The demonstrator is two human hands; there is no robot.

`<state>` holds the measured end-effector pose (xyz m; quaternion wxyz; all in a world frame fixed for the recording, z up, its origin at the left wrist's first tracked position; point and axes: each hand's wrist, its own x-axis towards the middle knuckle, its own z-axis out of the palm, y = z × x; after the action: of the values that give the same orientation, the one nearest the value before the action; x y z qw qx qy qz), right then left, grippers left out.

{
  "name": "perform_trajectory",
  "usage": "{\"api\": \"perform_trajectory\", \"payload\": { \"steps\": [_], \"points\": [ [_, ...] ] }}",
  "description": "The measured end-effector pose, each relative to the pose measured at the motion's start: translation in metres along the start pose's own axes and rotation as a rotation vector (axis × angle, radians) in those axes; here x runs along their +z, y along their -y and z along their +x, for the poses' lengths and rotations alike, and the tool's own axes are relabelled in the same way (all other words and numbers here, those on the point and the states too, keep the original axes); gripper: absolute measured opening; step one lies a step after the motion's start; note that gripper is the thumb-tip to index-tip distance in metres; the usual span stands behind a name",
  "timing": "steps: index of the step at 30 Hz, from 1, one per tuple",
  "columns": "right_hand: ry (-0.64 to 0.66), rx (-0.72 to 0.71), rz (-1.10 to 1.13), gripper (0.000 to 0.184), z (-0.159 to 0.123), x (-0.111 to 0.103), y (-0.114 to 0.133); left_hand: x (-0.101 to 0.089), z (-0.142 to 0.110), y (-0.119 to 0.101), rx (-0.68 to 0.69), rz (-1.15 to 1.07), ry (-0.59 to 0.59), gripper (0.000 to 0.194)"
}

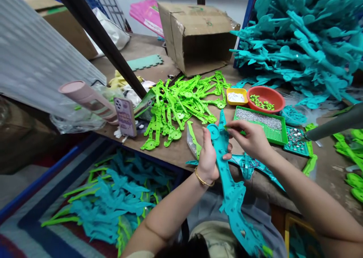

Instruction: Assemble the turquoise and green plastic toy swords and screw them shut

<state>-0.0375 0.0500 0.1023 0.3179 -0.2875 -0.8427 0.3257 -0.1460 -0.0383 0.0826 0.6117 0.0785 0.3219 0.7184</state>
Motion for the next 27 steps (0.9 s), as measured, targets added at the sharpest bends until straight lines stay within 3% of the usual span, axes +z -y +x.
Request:
{"api": "perform_trajectory", "payload": {
  "steps": [6,10,13,15,18,20,22,24,27],
  "points": [
    [-0.034,-0.010,-0.048,0.012,-0.009,0.012,-0.003,0.002,-0.008,0.012,0.048,0.094,-0.049,0.053],
    [-0.064,-0.070,-0.073,0.014,-0.019,0.002,-0.006,0.001,-0.006,0.007,-0.087,0.129,-0.076,0.046],
    [-0.119,0.061,-0.003,0.034,-0.047,-0.014,-0.010,-0.006,0.002,-0.011,-0.191,0.142,-0.089,0.057],
    [0.045,0.267,0.105,0.038,-0.075,-0.022,-0.016,-0.012,0.008,-0.027,-0.128,0.135,-0.144,0.063],
    [0.622,0.481,0.334,0.047,-0.116,-0.024,-0.023,-0.020,0.013,-0.052,0.115,0.102,-0.183,0.066],
    [0.850,0.534,0.420,0.055,-0.134,-0.022,-0.023,-0.025,0.013,-0.064,0.290,0.130,-0.159,0.063],
    [0.907,0.562,0.423,0.061,-0.141,-0.022,-0.022,-0.033,0.012,-0.071,0.436,0.215,-0.104,0.056],
    [0.880,0.585,0.351,0.063,-0.139,-0.029,-0.021,-0.046,0.010,-0.073,0.526,0.350,-0.044,0.050],
    [0.710,0.584,0.093,0.068,-0.131,-0.058,-0.029,-0.080,0.006,-0.064,0.547,0.753,-0.049,0.053]
  ]
}}
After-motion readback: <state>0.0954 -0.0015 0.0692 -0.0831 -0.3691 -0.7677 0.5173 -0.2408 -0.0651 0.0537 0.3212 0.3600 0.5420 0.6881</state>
